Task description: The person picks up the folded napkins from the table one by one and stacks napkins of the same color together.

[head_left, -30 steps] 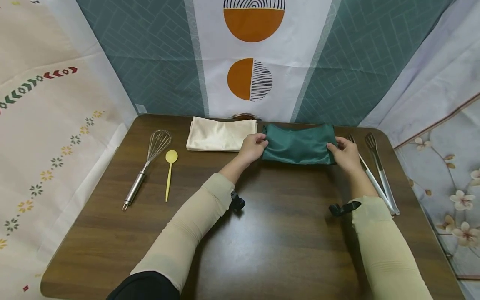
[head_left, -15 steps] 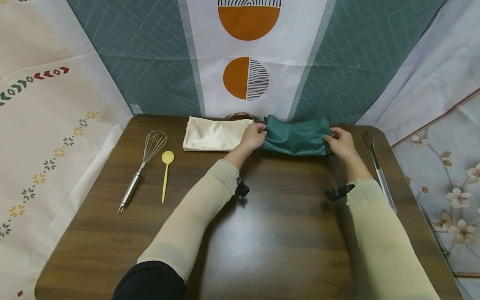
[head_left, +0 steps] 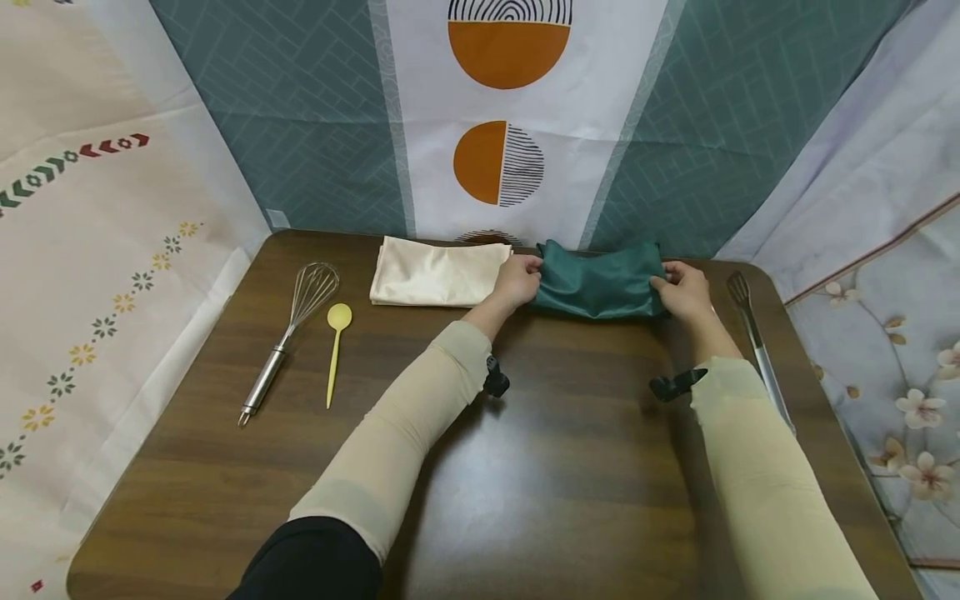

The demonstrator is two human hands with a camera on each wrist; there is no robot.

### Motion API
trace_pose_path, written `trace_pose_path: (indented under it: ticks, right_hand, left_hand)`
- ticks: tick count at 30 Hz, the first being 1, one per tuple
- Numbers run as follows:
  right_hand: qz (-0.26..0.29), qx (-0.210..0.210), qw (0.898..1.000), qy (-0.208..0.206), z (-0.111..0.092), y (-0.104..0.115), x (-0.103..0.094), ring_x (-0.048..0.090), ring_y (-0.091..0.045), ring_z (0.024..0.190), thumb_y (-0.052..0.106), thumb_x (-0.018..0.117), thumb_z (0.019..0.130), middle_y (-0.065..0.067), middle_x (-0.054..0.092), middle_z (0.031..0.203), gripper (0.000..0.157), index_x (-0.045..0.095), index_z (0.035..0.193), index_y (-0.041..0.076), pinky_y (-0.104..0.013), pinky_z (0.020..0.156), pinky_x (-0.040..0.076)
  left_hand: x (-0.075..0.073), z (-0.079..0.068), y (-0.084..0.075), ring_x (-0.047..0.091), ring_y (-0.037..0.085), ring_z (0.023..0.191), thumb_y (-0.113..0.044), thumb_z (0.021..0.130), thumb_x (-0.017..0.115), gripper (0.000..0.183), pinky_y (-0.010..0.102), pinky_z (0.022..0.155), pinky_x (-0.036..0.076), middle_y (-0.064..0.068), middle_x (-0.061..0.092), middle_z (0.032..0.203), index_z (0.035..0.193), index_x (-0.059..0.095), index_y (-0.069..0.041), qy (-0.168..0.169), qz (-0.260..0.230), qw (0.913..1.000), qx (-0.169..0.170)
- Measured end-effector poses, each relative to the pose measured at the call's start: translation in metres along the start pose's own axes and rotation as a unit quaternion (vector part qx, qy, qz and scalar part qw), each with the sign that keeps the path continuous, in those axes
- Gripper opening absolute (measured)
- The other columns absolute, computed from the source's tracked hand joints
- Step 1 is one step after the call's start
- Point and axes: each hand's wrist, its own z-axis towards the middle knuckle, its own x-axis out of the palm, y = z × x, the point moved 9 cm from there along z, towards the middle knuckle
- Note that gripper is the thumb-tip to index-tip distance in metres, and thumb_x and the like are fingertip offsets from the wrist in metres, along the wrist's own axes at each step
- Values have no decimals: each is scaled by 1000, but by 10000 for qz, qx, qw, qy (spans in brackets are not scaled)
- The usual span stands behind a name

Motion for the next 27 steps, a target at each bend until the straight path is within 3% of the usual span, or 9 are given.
trace_pose_path:
  ticks: [4,8,11,14,19,23,27]
  right_hand:
    - [41,-42,10000,-71,1,-3,-1,56,-16,91,22,57,104,-21,63,117,41,58,135,-4,-20,69,46]
    - [-165,-88,9997,-172,0,-4,-3,56,-32,106,25,57,104,-26,60,123,45,56,137,-6,-38,84,50]
    - [-422,-126,9984,-343,-2,-3,-5,53,-42,119,26,58,103,-29,59,128,47,55,136,-8,-50,100,43]
    - [-477,-230,9967,-611,-7,1,-8,50,-45,125,25,59,103,-30,59,131,47,55,134,-9,-54,109,35]
    - [-404,-577,9940,-838,-23,10,-6,52,-46,125,25,59,103,-29,56,135,50,51,139,-8,-56,108,36]
    - [-431,-994,9888,-1023,-42,18,-2,52,-46,124,23,62,102,-30,56,134,50,51,139,-9,-57,110,32]
    - [-521,-1378,9821,-1173,-62,27,1,51,-47,123,21,65,99,-30,58,131,48,54,135,-9,-60,111,28]
  left_hand:
    - [3,2,-4,61,23,117,-3,102,54,36,31,95,50,13,67,126,137,62,-2,-14,208,9997,114]
    - [1,5,-4,60,25,121,-5,101,57,38,33,99,50,13,67,127,139,61,-3,-121,314,9994,90]
    - [-2,5,-4,60,24,122,-8,101,59,40,33,99,50,11,66,130,142,59,-5,-214,597,9980,82]
    - [-7,1,-6,59,26,120,-12,103,59,43,35,98,50,12,63,133,145,55,-5,-268,825,9960,220]
    - [-16,-14,-9,56,26,127,-15,104,59,42,38,103,48,12,61,138,144,55,-3,-314,902,9933,643]
    - [-23,-30,-7,54,28,131,-18,103,60,42,41,108,44,13,60,139,141,57,-1,-415,1224,9857,1077]
    - [-34,-52,1,52,30,133,-21,102,62,46,42,111,41,14,58,141,143,55,-1,-469,1616,9779,1241]
